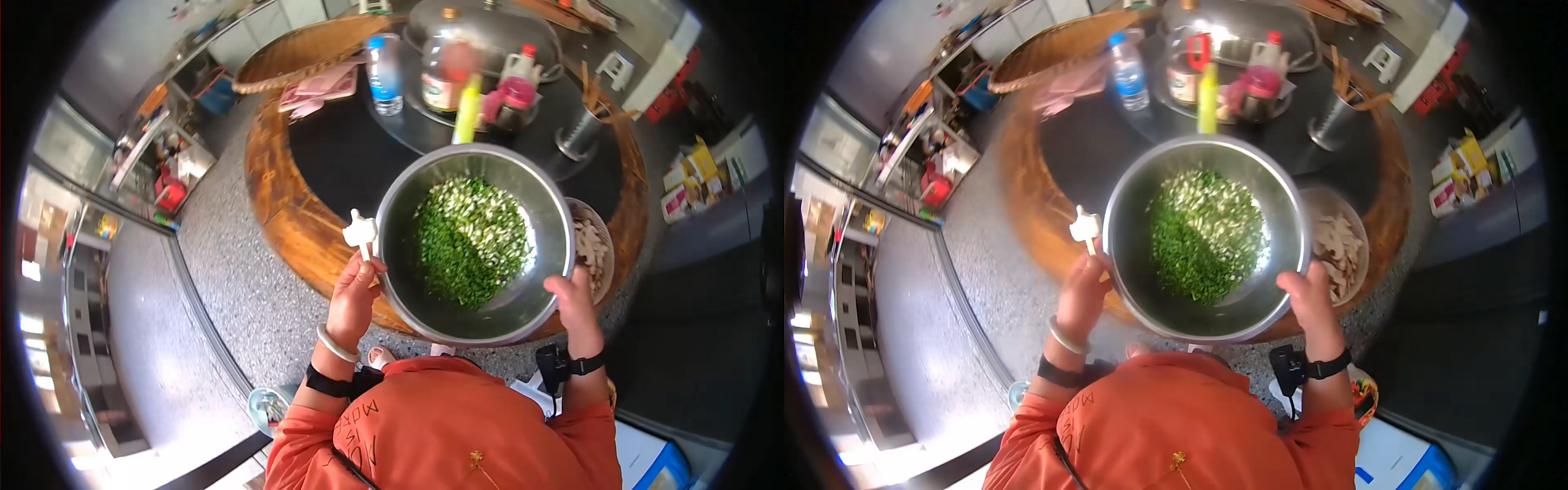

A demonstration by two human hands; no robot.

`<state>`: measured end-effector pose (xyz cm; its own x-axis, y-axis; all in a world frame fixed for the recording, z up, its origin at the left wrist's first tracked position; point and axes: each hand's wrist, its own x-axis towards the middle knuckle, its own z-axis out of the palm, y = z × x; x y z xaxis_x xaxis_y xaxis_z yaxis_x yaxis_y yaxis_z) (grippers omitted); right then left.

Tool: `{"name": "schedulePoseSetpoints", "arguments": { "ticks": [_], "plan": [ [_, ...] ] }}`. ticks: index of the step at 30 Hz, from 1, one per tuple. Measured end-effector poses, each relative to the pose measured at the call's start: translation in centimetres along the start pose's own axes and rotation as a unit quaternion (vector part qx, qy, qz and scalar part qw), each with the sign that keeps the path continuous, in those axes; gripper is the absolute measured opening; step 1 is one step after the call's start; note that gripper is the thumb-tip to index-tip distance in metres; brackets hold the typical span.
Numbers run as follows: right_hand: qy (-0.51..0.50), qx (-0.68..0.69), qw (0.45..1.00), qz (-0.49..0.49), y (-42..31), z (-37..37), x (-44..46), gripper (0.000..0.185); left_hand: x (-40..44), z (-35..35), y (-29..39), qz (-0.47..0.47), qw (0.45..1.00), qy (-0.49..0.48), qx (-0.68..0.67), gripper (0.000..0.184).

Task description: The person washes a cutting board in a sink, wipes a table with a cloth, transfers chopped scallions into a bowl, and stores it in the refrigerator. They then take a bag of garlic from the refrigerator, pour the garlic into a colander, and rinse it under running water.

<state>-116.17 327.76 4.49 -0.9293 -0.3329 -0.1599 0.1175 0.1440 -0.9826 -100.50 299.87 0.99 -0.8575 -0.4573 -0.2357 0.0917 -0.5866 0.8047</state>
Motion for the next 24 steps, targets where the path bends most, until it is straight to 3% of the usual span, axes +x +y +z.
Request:
{"name": "schedulePoseSetpoints", "arguments": {
  "ticks": [3, 10, 12, 13, 16, 17, 18, 20, 22, 23, 24],
  "plan": [
    [-0.059, -0.033, 0.997, 0.029, 3.2, 2.6, 2.9, 0.022, -0.8, -3.5, 0.2, -0.027, 0.995, 0.076, 0.058, 0.018],
    [-0.118, -0.136, 0.983, 0.021, 5.5, 7.1, 9.8, 0.023, -1.0, -7.1, -1.2, -0.03, 0.994, 0.098, 0.026, 0.021],
    [-0.029, -0.434, 0.895, -0.102, 3.6, 8.5, 10.2, 0.029, -0.9, -7.5, -1.2, -0.008, 0.996, 0.086, 0.0, 0.021],
    [0.073, -0.526, 0.794, -0.294, 2.7, 9.7, 9.3, 0.027, -0.8, -7.5, -1.0, -0.007, 0.996, 0.088, -0.003, 0.021],
    [0.024, -0.535, 0.761, -0.366, -0.8, 13.5, 8.6, 0.022, -0.9, -7.2, -0.7, -0.013, 0.997, 0.081, 0.011, 0.02],
    [-0.046, -0.545, 0.799, -0.251, -0.4, 14.6, 9.3, 0.02, -0.9, -7.2, -0.8, -0.022, 0.997, 0.073, 0.006, 0.02],
    [-0.105, -0.558, 0.798, -0.201, 0.7, 15.3, 10.4, 0.022, -0.9, -7.1, -0.8, -0.03, 0.997, 0.065, 0.002, 0.02],
    [-0.126, -0.594, 0.788, -0.1, 3.6, 16.5, 12.6, 0.03, -1.1, -6.8, -0.7, -0.034, 0.997, 0.075, 0.012, 0.021],
    [-0.123, -0.502, 0.856, -0.021, 6.2, 18.3, 14.0, 0.039, -1.0, -7.0, -0.8, -0.035, 0.997, 0.065, 0.011, 0.021],
    [-0.109, -0.496, 0.86, -0.045, 7.1, 19.3, 14.0, 0.042, -1.0, -7.0, -0.8, -0.035, 0.997, 0.065, 0.016, 0.021],
    [-0.177, -0.444, 0.876, -0.066, 6.8, 20.0, 13.7, 0.046, -1.2, -7.0, -0.9, -0.037, 0.997, 0.068, 0.013, 0.021]
  ]
}}
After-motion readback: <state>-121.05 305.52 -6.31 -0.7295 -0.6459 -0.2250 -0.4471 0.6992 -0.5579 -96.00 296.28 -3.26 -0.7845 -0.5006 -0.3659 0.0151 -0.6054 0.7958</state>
